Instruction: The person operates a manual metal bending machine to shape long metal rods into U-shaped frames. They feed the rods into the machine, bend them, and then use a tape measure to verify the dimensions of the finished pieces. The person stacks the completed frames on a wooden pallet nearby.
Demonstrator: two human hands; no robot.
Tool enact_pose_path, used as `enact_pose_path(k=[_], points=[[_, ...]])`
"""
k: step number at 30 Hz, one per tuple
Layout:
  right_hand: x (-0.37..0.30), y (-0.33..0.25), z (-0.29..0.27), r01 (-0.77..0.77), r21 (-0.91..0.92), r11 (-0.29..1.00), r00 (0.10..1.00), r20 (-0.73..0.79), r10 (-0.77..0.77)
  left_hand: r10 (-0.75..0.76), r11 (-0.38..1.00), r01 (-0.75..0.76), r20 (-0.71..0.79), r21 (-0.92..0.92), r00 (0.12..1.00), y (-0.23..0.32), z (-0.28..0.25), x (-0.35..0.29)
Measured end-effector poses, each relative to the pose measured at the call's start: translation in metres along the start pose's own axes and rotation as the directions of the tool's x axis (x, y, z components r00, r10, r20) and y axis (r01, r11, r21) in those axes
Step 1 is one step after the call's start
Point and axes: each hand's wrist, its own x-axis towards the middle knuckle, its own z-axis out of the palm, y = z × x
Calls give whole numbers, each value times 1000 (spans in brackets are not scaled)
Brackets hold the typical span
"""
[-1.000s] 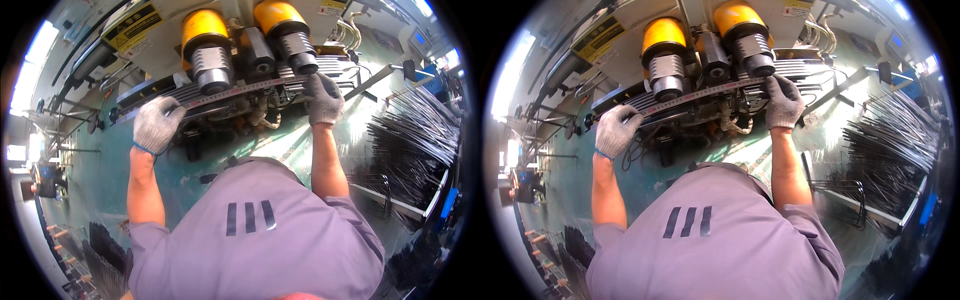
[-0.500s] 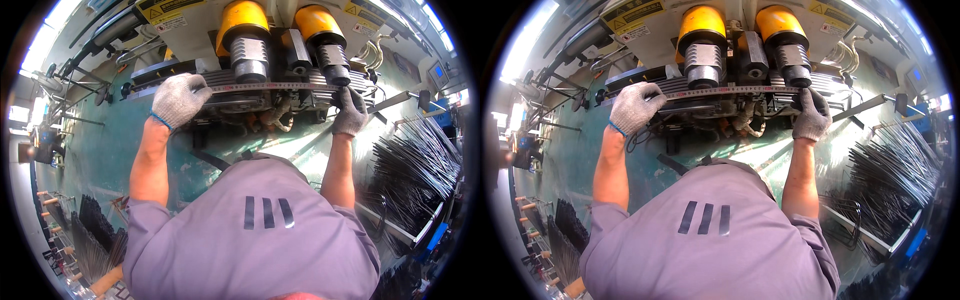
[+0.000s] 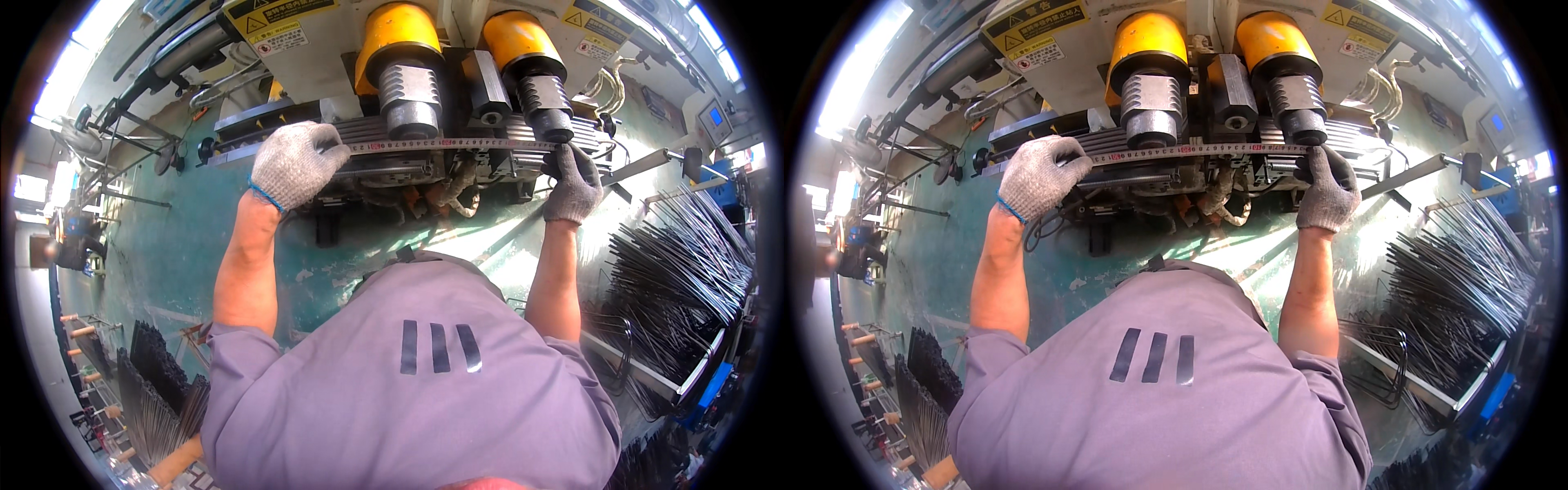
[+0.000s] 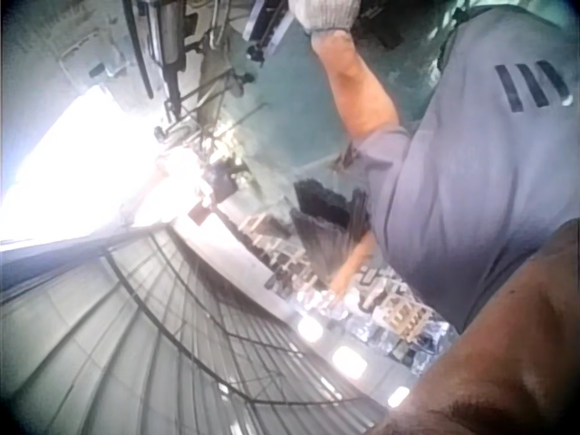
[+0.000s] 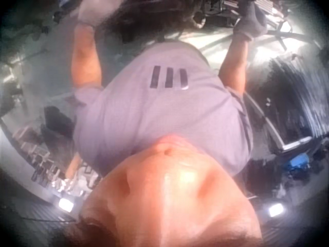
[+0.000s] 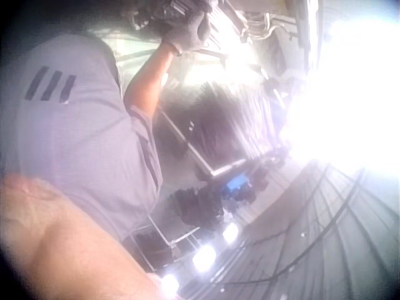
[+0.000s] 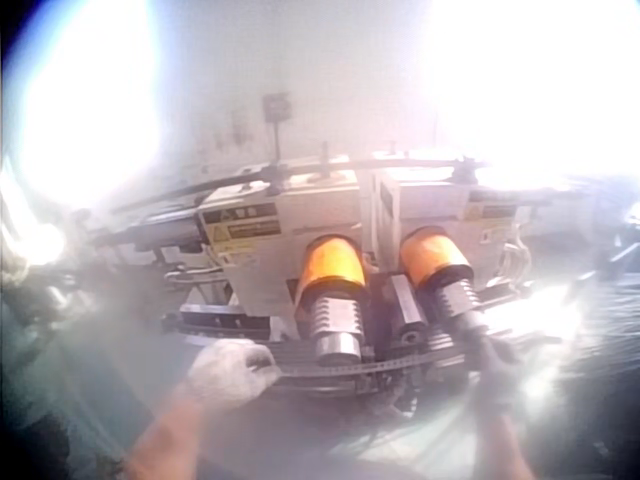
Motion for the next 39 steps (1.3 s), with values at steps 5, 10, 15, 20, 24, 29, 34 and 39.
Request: enact_pose_path(k=[5,10,15,20,24,29,34,39], points=[[2,2,-2,-9,-18,1000,1000,0,9,16,1000,-16,-12,-11,1000,0,0,-1],[3,1,-3,-10,-30,1000,1000,5,10,27,1000,-27,-18,2,999,1,0,-2],[0,-3,-3,-14,-30,999,1000,25,15,44,999,-44,-27,1,999,5,-1,-1],[-6,-11,3,-45,0,999,998,33,45,43,998,-45,-40,-32,998,10,-1,-2],[-3,-8,-1,-48,-7,999,999,5,49,42,997,-45,-40,-65,998,18,-1,1],[-4,-11,3,-86,22,996,996,30,86,10,993,-10,0,-116,1000,19,-2,-2],[-5,-14,3,-110,20,994,994,0,110,-48,995,51,35,-89,998,21,-2,1],[-6,-12,2,-97,25,995,995,-9,97,-37,998,39,37,-53,999,22,-3,3]])
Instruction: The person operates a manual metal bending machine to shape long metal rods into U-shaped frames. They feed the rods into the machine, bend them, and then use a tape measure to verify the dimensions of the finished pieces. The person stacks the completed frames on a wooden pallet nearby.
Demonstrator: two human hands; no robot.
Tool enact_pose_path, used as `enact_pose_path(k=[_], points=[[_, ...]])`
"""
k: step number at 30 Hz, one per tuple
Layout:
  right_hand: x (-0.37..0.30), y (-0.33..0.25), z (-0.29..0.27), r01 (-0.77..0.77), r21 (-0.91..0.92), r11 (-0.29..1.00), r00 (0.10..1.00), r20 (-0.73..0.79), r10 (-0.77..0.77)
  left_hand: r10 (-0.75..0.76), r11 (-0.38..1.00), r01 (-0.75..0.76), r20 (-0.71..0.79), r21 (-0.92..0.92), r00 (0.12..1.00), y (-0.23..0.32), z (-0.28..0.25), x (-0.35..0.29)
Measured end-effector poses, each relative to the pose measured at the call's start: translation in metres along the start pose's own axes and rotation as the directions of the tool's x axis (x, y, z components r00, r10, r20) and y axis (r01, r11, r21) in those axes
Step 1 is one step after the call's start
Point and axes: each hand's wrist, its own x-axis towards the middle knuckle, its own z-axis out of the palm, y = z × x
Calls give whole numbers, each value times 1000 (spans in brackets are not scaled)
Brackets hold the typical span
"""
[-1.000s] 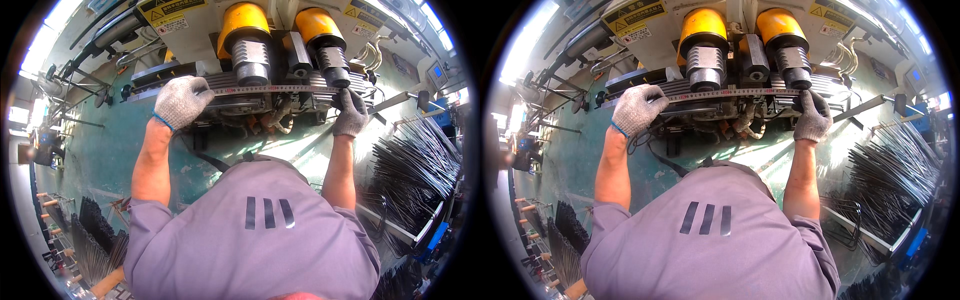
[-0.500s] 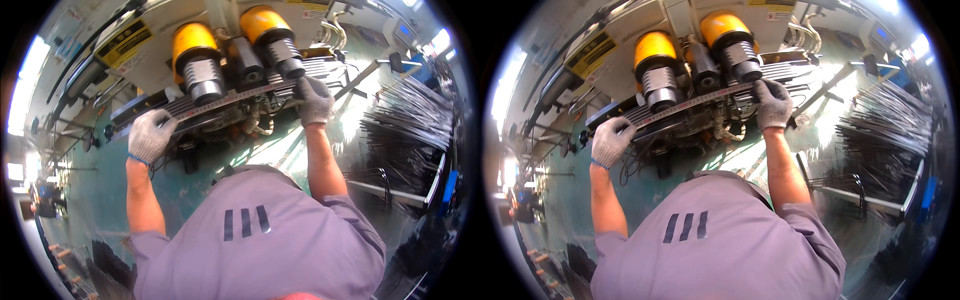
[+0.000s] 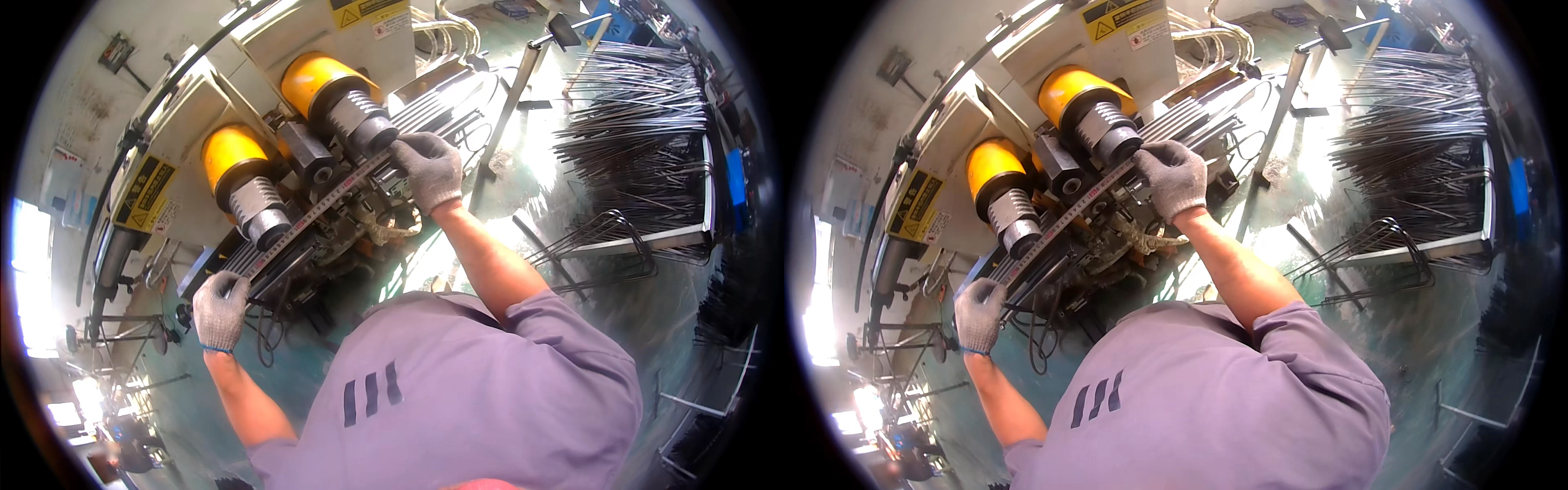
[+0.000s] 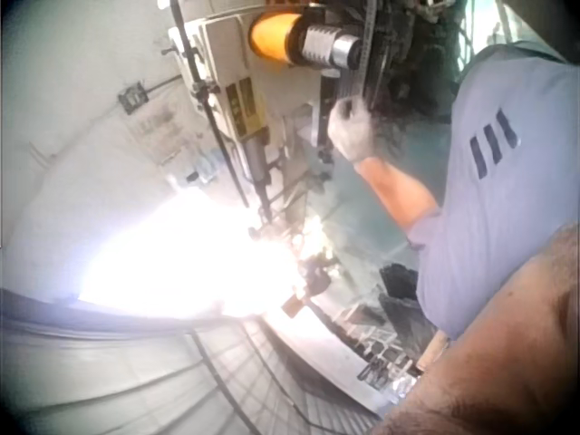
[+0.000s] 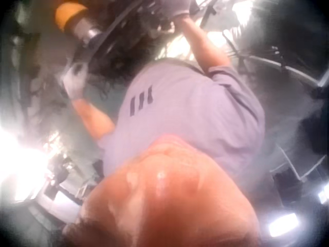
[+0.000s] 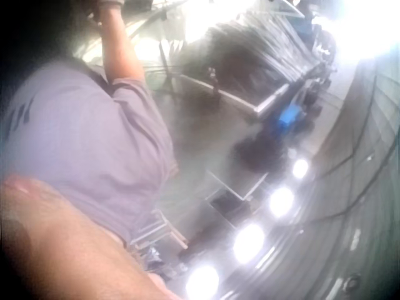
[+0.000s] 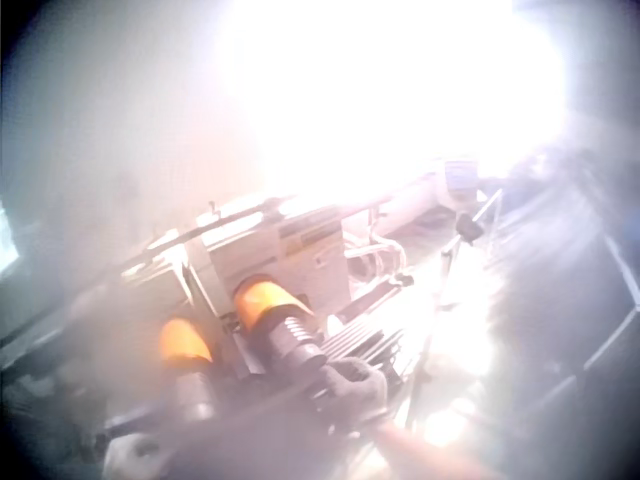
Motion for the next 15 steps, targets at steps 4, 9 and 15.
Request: enact_pose_path(k=[4,9,15], points=[[-1,-4,2,5,-31,1000,1000,-16,-5,-26,998,27,14,-54,1000,3,0,-2],[-1,-7,2,-8,-43,999,1000,-16,8,-15,999,15,6,-43,1000,4,0,-2],[-2,-10,1,-7,-39,999,1000,-3,6,-14,999,13,-9,-44,1000,9,-2,-5]])
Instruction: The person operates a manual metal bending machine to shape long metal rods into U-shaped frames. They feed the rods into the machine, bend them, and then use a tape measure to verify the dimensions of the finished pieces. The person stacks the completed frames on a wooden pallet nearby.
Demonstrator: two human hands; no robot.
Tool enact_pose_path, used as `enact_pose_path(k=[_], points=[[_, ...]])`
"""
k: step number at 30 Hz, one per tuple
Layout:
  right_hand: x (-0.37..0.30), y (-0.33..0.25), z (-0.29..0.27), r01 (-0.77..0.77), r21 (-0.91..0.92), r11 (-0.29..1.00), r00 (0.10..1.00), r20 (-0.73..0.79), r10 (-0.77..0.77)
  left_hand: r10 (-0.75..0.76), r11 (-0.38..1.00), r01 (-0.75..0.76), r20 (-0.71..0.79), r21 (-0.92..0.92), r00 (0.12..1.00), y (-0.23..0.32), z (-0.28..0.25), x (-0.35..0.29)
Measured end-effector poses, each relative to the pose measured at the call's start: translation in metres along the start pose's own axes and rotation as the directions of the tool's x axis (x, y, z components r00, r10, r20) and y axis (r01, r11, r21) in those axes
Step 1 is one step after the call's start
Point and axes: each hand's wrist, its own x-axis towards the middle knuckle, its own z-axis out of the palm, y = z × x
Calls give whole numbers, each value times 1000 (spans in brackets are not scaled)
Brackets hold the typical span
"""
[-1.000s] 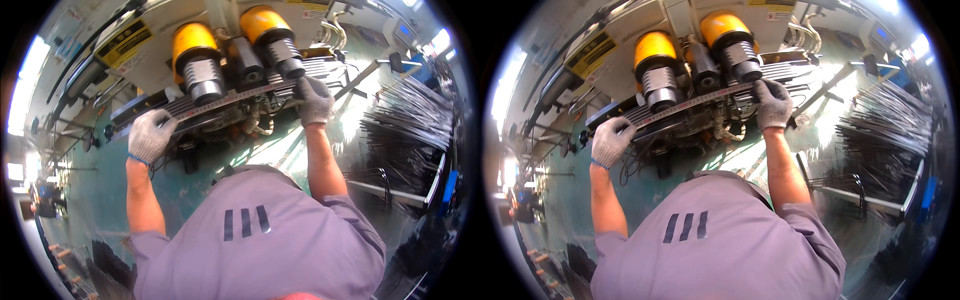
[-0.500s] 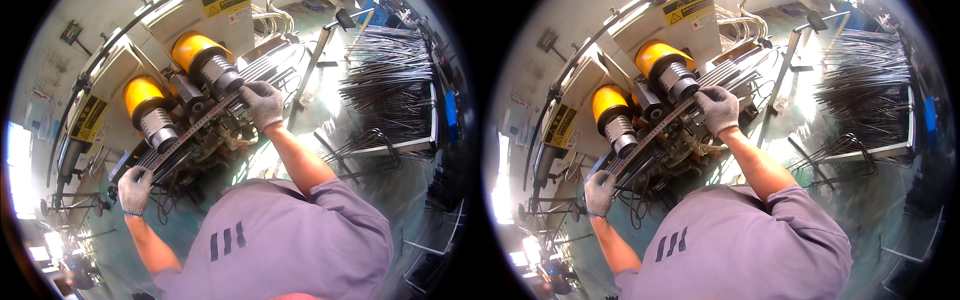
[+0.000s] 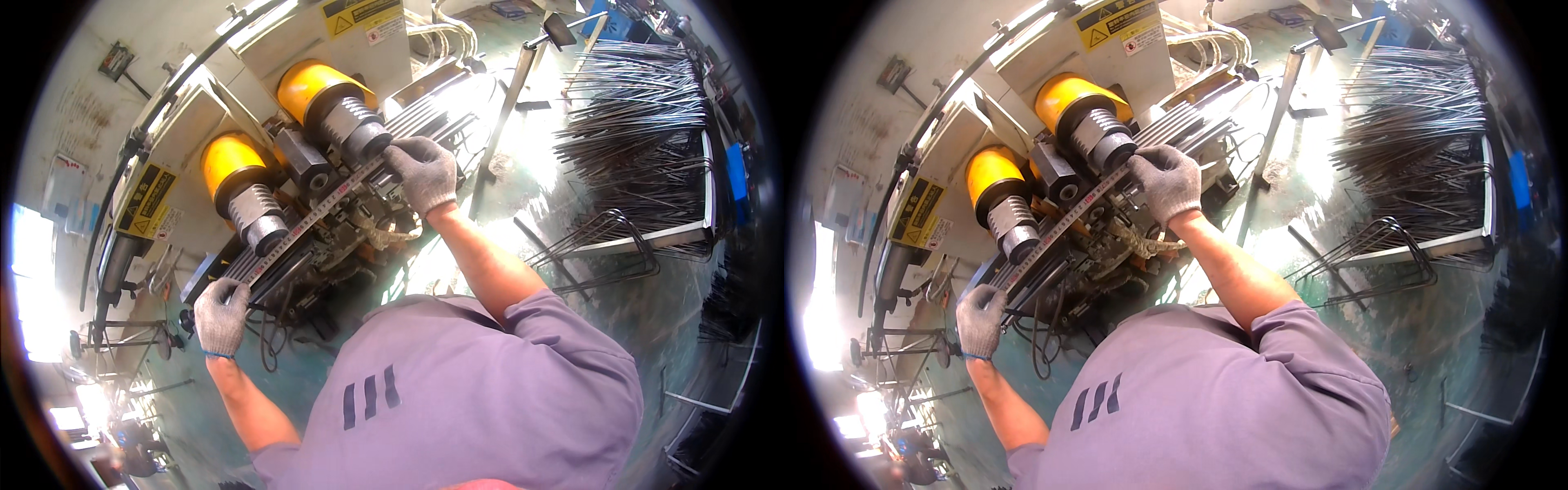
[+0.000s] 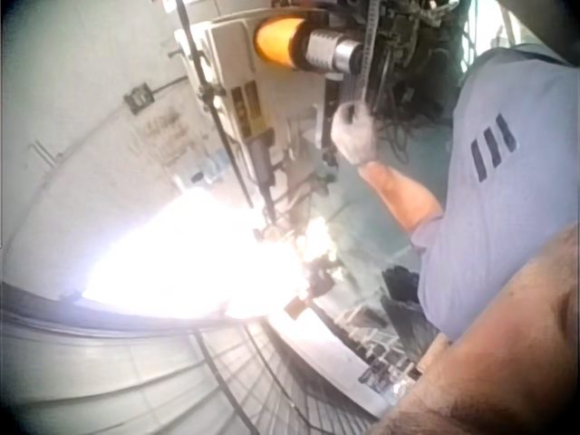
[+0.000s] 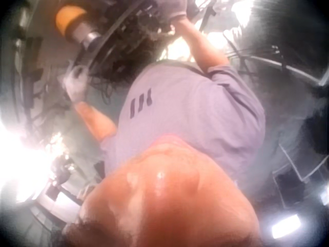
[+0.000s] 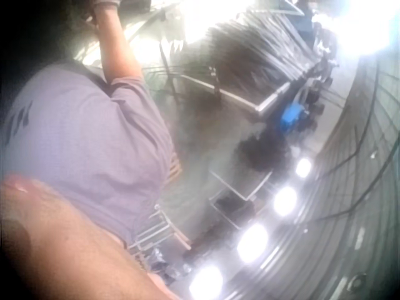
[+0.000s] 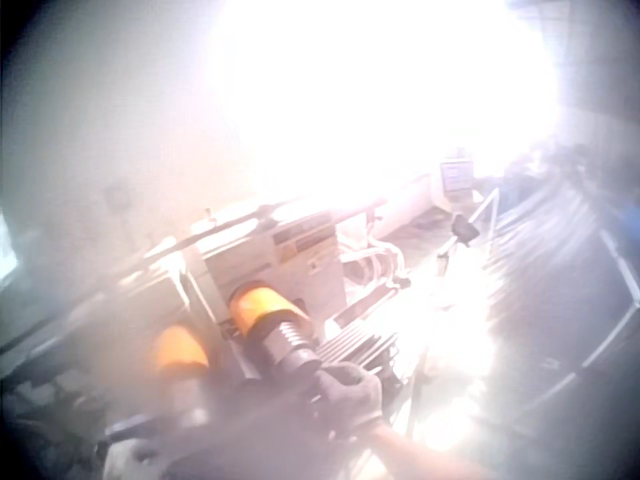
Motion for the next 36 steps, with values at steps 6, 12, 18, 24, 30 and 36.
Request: enact_pose_path(k=[6,12,18,24,30,36], points=[[3,7,0,7,29,1000,1000,4,-7,2,1000,-2,8,14,1000,0,-2,0],[2,3,0,17,-9,1000,1000,-3,-17,13,1000,-13,6,17,1000,-2,-2,0],[2,2,-2,19,-25,1000,1000,4,-18,26,1000,-26,-2,1,1000,-4,2,-2],[2,3,0,19,-45,999,1000,14,-18,0,1000,0,-5,-11,1000,-11,4,-6],[2,1,3,42,-85,995,999,8,-41,31,999,-31,-17,8,999,-11,5,-2],[-31,-15,-38,103,-175,979,995,5,-103,24,970,16,161,-243,987,-10,56,-15]])
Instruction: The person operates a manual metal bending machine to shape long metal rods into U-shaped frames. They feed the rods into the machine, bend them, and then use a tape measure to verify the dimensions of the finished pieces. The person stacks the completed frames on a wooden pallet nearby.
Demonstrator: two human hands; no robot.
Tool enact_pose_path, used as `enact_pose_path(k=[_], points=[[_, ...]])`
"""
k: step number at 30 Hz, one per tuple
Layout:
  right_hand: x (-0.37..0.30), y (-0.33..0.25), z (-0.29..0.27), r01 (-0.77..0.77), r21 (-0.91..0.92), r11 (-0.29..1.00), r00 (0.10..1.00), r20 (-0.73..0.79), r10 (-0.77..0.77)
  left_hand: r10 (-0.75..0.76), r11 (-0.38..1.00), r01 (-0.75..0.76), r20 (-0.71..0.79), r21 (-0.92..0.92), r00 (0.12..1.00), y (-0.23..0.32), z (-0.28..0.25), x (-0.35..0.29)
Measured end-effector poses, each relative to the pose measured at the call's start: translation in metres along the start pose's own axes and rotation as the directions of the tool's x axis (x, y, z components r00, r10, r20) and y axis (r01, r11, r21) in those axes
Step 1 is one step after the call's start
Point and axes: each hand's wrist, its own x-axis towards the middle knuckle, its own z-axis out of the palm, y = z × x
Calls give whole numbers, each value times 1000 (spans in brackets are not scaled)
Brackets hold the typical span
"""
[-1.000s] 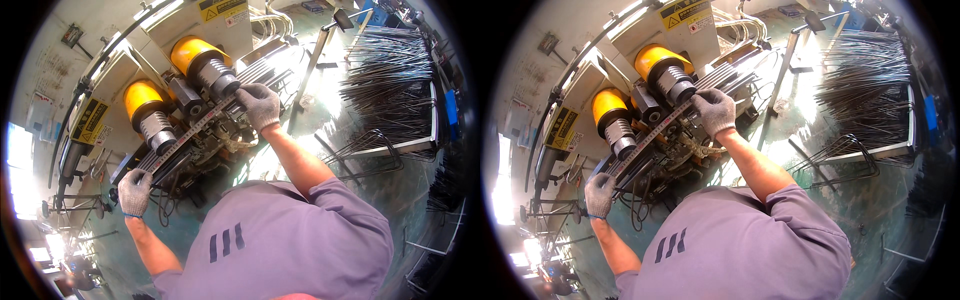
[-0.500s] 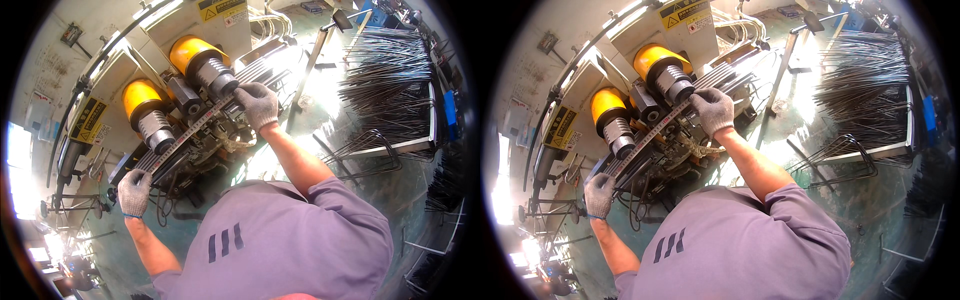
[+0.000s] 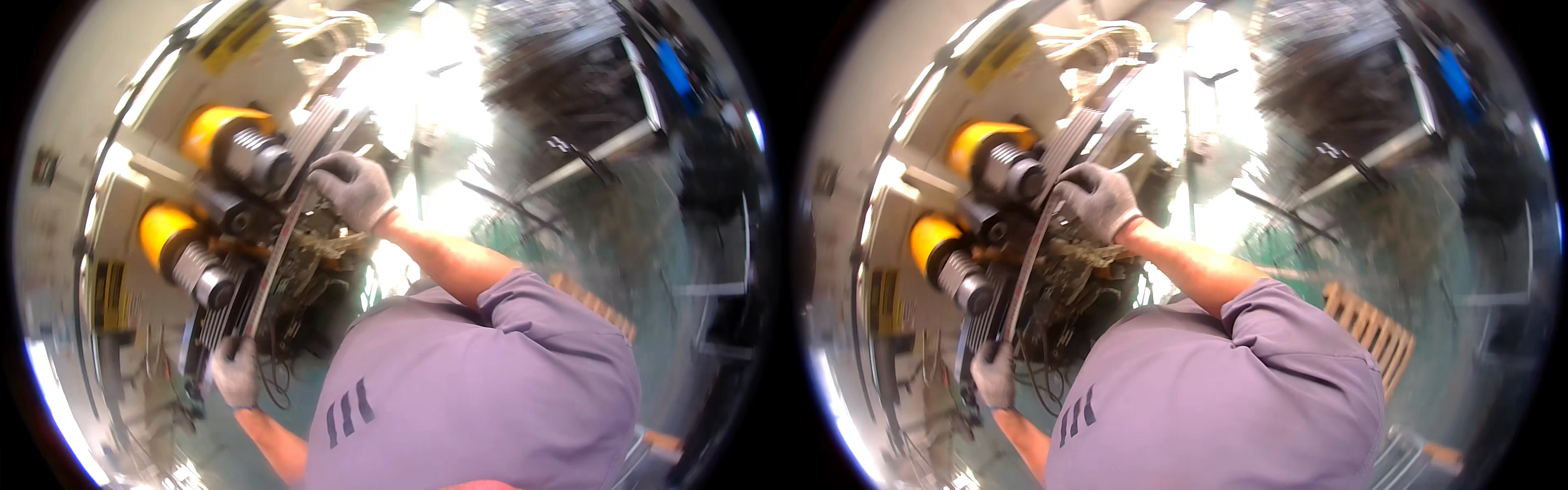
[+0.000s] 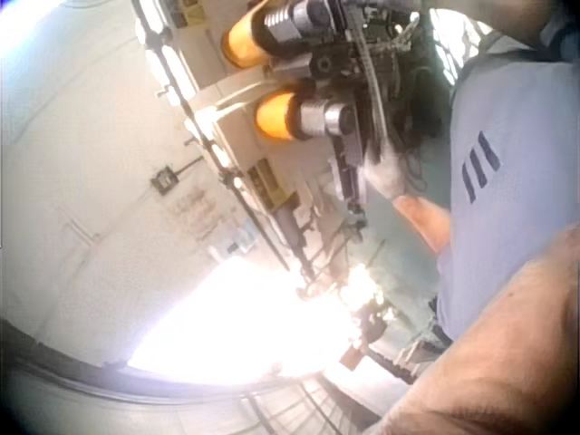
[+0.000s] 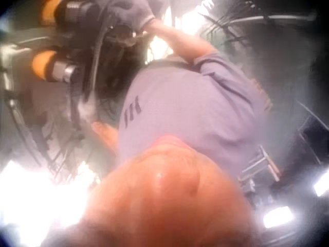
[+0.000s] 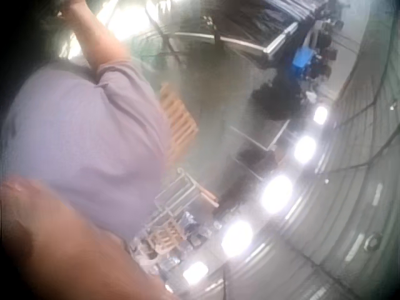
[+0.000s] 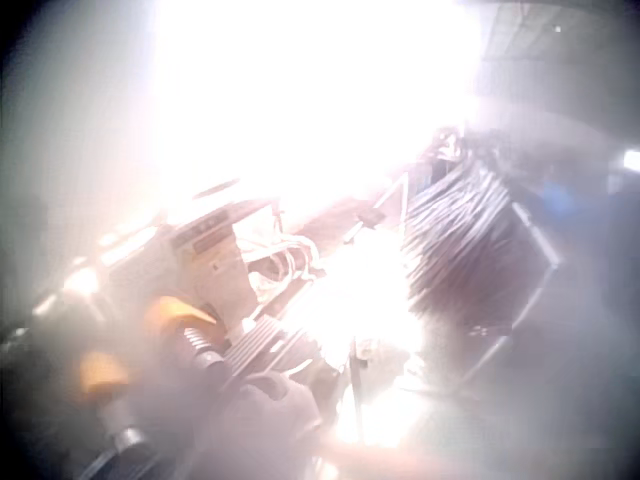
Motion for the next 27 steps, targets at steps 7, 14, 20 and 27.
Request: enact_pose_path(k=[7,14,20,27], points=[[-122,80,-172,-390,-158,907,865,-400,302,-36,968,174,585,-180,810,-7,149,-30],[-185,159,-381,-362,225,905,441,-814,379,33,992,50,627,-115,779,55,194,-20],[-124,190,-531,-103,531,841,365,-766,529,22,1000,-26,584,0,812,107,259,-30],[-33,265,-694,76,740,668,275,-660,700,19,995,62,744,-81,668,251,380,-94]])
